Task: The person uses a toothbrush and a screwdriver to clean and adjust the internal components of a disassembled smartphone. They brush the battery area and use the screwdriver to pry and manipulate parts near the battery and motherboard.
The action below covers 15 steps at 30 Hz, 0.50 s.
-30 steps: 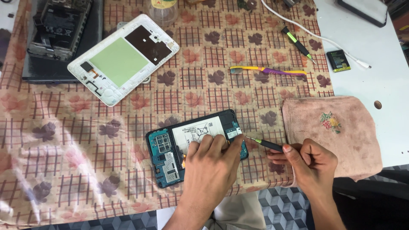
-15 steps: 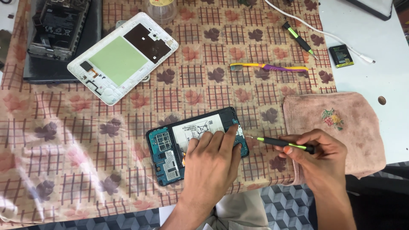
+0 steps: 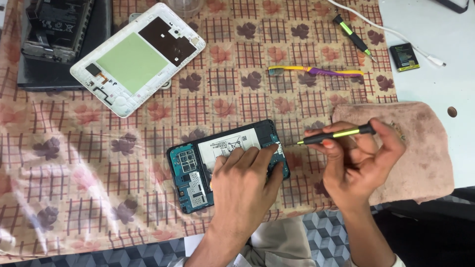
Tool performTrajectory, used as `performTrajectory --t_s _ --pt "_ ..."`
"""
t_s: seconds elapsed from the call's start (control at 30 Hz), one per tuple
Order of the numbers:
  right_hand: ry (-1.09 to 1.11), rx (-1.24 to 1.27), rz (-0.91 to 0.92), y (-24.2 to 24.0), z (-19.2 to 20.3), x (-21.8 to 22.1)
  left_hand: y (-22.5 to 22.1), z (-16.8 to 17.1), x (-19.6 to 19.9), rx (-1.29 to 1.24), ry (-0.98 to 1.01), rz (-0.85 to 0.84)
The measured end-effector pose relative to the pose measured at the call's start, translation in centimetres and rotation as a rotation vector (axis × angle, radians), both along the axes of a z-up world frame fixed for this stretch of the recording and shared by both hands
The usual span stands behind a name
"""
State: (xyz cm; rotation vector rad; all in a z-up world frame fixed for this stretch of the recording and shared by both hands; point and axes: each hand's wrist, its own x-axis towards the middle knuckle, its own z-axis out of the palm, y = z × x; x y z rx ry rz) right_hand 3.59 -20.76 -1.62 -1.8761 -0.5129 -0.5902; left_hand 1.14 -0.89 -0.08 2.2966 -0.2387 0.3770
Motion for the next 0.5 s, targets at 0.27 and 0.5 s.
performTrajectory --t_s 0.27,0.5 --pt "0.003 -0.050 -0.014 -0.61 -0.72 -0.56 -0.01 -0.24 0.07 -0.011 -0.009 0.008" --pt "0.032 -0.026 0.004 -0.10 -0.45 -0.49 -0.14 -0.28 0.16 0.007 0.008 0.003"
